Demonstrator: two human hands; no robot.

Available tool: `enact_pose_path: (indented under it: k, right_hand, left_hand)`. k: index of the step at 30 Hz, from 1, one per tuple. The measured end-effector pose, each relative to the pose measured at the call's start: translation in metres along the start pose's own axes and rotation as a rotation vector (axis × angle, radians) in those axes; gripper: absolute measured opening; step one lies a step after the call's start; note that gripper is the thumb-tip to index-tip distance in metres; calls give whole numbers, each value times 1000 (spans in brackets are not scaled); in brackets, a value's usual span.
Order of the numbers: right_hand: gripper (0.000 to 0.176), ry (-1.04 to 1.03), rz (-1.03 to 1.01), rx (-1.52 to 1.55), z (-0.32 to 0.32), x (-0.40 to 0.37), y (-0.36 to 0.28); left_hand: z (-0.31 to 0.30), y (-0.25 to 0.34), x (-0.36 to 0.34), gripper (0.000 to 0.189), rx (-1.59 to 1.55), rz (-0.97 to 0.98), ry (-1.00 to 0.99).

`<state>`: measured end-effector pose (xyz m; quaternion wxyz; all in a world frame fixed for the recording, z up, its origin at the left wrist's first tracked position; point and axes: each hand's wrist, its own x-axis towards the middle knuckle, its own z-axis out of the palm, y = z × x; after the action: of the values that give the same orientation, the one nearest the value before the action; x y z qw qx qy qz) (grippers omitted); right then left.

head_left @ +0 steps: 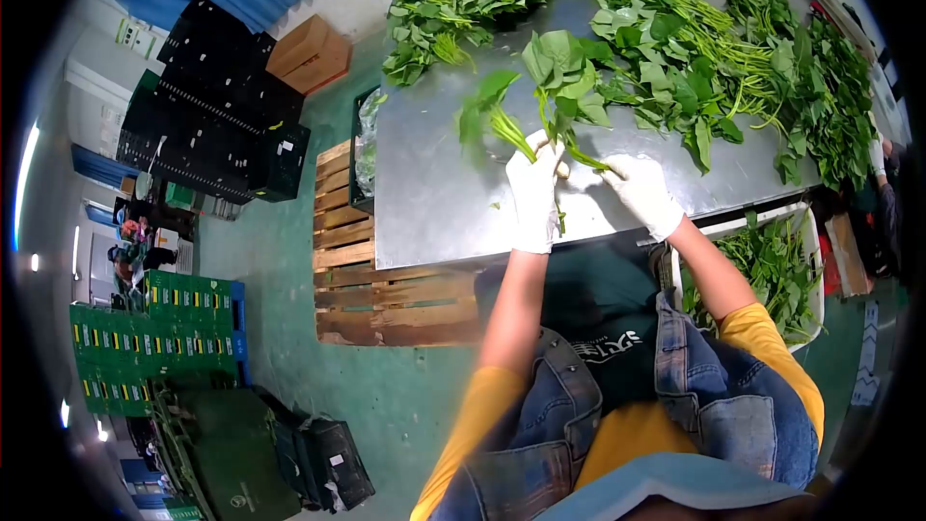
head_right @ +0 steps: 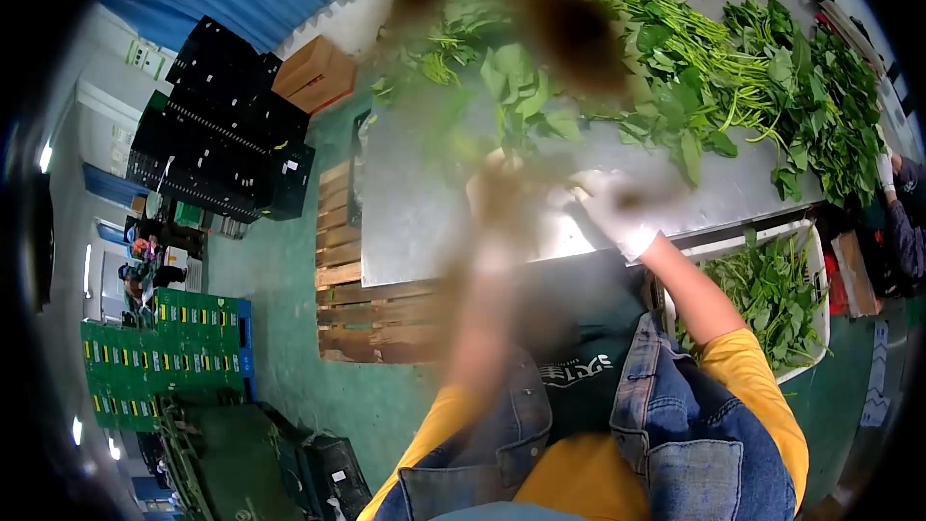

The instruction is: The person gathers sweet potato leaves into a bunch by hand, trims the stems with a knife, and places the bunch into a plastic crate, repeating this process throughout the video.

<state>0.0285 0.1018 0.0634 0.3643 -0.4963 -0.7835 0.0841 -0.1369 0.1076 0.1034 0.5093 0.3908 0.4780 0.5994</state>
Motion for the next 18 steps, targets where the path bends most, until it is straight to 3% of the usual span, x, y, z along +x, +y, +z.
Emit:
enact_pose_path:
  k: [3,4,7,10,11,13,15,17,18]
  right_hand:
    - [14,-94,94,71,7,2,7]
    - [15,-222,176,391,8,6,7]
    - [19,-373,205,848,-6,23,-11]
    - [19,-359,592,1225,-13,32,-21]
    - [19,-353,590,1226,-11,31,-20]
    - [19,-246,551,1243,-9,27,-21]
    - [20,-204,611,1304,-12,24,-25]
    - [19,8,634,1355,-10,23,-28]
    - [20,-25,733,1392,-16,20,-27]
  left_hand:
    - [0,-2,0,19,176,-5,-83]
    - [1,-1,-1,20,185,-46,-107]
    - [7,1,-6,20,197,-76,-98]
    - [7,-9,-4,19,178,-88,-80]
    - [6,-13,-2,19,194,-71,-79]
    - [7,-16,0,18,749,441,-175]
    - [14,-14,-5,16,-220,-108,-156]
    - [16,-10,-6,15,-166,-144,-161]
    - [18,-9,-9,15,-166,-154,-172]
